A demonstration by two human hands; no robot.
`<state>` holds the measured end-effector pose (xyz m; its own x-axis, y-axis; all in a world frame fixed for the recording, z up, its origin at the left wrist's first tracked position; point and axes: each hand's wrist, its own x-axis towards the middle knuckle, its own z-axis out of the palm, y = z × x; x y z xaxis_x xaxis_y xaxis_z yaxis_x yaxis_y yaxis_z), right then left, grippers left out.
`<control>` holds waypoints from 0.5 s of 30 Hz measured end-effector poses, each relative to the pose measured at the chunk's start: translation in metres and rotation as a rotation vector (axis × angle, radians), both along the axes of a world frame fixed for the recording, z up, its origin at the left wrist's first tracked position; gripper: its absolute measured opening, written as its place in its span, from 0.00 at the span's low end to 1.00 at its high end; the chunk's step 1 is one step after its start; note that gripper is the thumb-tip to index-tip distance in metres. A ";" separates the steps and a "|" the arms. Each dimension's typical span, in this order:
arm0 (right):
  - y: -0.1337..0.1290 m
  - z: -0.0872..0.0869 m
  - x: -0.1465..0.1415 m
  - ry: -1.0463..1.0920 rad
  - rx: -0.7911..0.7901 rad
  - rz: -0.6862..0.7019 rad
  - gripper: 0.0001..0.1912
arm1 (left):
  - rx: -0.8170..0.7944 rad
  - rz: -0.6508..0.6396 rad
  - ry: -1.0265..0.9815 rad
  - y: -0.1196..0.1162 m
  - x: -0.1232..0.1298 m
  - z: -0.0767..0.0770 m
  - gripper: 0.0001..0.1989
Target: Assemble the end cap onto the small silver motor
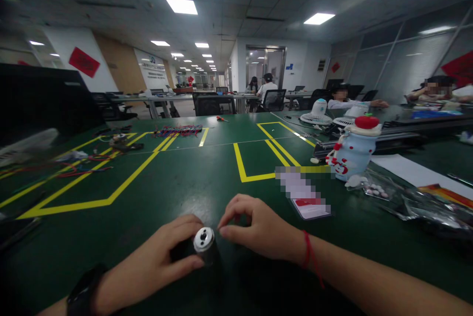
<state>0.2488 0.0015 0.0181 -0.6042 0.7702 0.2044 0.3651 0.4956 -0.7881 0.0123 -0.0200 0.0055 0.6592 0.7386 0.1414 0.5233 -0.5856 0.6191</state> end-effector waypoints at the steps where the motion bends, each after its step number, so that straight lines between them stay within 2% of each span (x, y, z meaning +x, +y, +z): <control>1: 0.002 -0.002 0.004 -0.063 0.032 0.043 0.05 | 0.001 -0.002 0.003 0.000 0.000 0.000 0.07; 5: 0.006 -0.011 0.012 -0.216 0.164 0.133 0.05 | -0.003 0.000 0.007 -0.001 0.000 -0.001 0.07; 10: 0.007 -0.014 0.013 -0.210 0.191 0.155 0.05 | -0.003 0.004 -0.002 0.000 0.000 -0.003 0.08; 13: 0.010 -0.013 0.015 -0.106 0.076 0.123 0.08 | -0.005 0.003 -0.003 0.000 -0.001 -0.002 0.08; 15: 0.014 -0.012 0.016 0.006 -0.057 0.025 0.09 | -0.011 0.001 -0.008 0.000 -0.001 -0.001 0.08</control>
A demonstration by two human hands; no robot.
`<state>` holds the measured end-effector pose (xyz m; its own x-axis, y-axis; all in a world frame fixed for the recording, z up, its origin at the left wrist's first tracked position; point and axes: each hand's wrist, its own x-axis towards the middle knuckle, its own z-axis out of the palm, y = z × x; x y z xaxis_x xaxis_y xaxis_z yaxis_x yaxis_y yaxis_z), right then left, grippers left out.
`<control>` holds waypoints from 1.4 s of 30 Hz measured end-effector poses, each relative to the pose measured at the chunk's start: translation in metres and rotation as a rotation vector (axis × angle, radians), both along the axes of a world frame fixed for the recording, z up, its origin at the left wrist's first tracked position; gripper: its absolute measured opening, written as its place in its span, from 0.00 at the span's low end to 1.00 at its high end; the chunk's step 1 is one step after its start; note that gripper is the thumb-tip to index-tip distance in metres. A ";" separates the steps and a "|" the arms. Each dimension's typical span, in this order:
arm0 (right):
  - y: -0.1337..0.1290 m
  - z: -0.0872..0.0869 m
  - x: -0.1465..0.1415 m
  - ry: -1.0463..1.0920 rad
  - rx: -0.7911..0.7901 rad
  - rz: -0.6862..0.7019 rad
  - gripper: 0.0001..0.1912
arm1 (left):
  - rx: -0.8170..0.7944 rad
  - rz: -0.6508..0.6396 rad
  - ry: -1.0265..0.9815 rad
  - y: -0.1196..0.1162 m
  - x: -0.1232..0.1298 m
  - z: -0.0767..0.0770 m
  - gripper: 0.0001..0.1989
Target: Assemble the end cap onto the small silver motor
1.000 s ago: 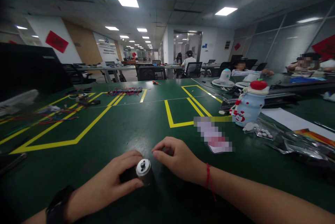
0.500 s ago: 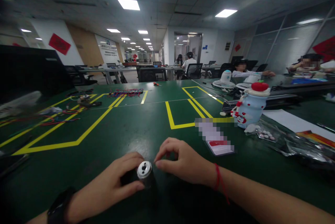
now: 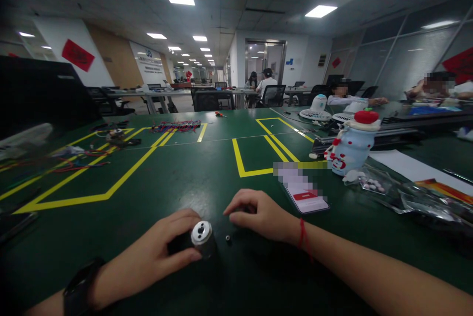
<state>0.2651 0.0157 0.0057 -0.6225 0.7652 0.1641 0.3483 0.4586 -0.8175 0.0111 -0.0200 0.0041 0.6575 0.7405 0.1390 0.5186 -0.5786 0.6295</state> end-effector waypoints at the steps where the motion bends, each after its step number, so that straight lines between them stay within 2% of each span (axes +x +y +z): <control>1: 0.002 0.000 0.000 0.042 -0.053 -0.065 0.09 | -0.002 -0.001 -0.002 0.000 0.000 0.000 0.08; 4: 0.004 -0.002 -0.002 0.042 -0.078 -0.167 0.09 | -0.001 -0.006 -0.005 0.000 -0.001 -0.001 0.09; 9: 0.000 -0.007 -0.006 -0.116 0.116 -0.024 0.06 | 0.009 -0.006 -0.002 0.001 -0.001 -0.003 0.08; 16: -0.003 -0.002 -0.003 -0.167 0.192 0.138 0.09 | 0.013 0.000 0.010 -0.001 0.000 -0.002 0.07; 22: -0.020 0.009 -0.029 0.111 0.231 -0.119 0.06 | 0.014 0.001 -0.002 0.000 0.000 -0.002 0.07; 25: -0.028 0.017 -0.042 0.100 0.257 -0.113 0.04 | 0.028 -0.003 -0.014 0.001 0.000 -0.003 0.07; 30: -0.029 0.017 -0.041 0.039 0.216 -0.089 0.06 | 0.031 -0.002 -0.009 0.001 0.000 -0.003 0.07; 34: -0.017 0.009 -0.026 0.146 0.076 -0.209 0.11 | 0.014 -0.003 -0.022 0.000 0.000 -0.002 0.08; 38: -0.002 0.001 -0.016 0.119 -0.096 -0.340 0.12 | -0.004 -0.006 -0.027 0.000 0.000 -0.002 0.08; 42: 0.003 -0.005 -0.015 0.103 -0.125 -0.343 0.12 | 0.002 -0.005 -0.012 0.001 -0.001 -0.002 0.09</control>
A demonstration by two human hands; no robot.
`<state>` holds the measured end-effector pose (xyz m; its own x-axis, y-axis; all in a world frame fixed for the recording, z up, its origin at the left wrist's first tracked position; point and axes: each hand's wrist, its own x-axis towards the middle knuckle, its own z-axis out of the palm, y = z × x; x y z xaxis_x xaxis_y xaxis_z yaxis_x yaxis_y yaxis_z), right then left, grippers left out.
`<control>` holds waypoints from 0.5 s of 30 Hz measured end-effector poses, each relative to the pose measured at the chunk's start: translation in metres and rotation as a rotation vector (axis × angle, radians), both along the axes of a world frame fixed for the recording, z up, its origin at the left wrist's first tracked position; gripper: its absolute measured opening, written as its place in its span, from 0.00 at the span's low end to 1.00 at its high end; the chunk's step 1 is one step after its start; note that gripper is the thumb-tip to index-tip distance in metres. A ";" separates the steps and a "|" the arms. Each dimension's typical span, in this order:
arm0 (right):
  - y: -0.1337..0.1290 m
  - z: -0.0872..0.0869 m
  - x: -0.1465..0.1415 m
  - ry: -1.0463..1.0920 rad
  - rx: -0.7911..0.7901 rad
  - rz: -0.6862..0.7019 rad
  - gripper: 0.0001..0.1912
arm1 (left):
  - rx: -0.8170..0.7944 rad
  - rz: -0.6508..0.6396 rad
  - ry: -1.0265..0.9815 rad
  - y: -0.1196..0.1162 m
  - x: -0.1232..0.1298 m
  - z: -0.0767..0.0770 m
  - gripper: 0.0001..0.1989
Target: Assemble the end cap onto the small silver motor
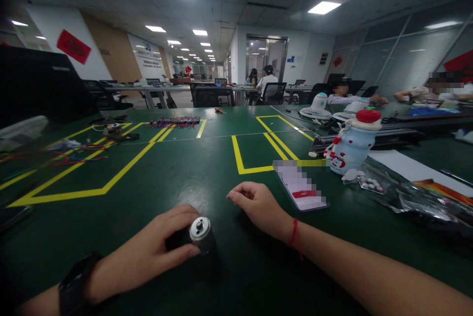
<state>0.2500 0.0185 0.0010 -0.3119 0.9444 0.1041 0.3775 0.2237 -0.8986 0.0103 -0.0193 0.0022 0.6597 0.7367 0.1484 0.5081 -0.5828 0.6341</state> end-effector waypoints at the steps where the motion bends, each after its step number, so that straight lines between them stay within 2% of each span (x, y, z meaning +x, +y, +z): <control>1: 0.000 -0.001 0.000 -0.008 0.007 0.018 0.11 | 0.003 0.002 0.006 0.000 0.000 0.000 0.09; 6: -0.001 -0.006 -0.001 -0.106 0.090 0.066 0.11 | 0.014 0.002 0.006 0.000 0.000 -0.001 0.08; 11: -0.010 0.000 -0.007 -0.372 0.381 0.279 0.06 | 0.003 -0.003 0.003 -0.001 0.000 0.001 0.07; 13: -0.018 0.007 -0.013 -0.319 0.408 0.307 0.07 | 0.003 -0.007 0.009 -0.001 0.001 0.002 0.06; 15: -0.027 0.014 -0.019 -0.193 0.381 0.260 0.08 | 0.012 -0.009 0.004 -0.001 0.001 0.002 0.06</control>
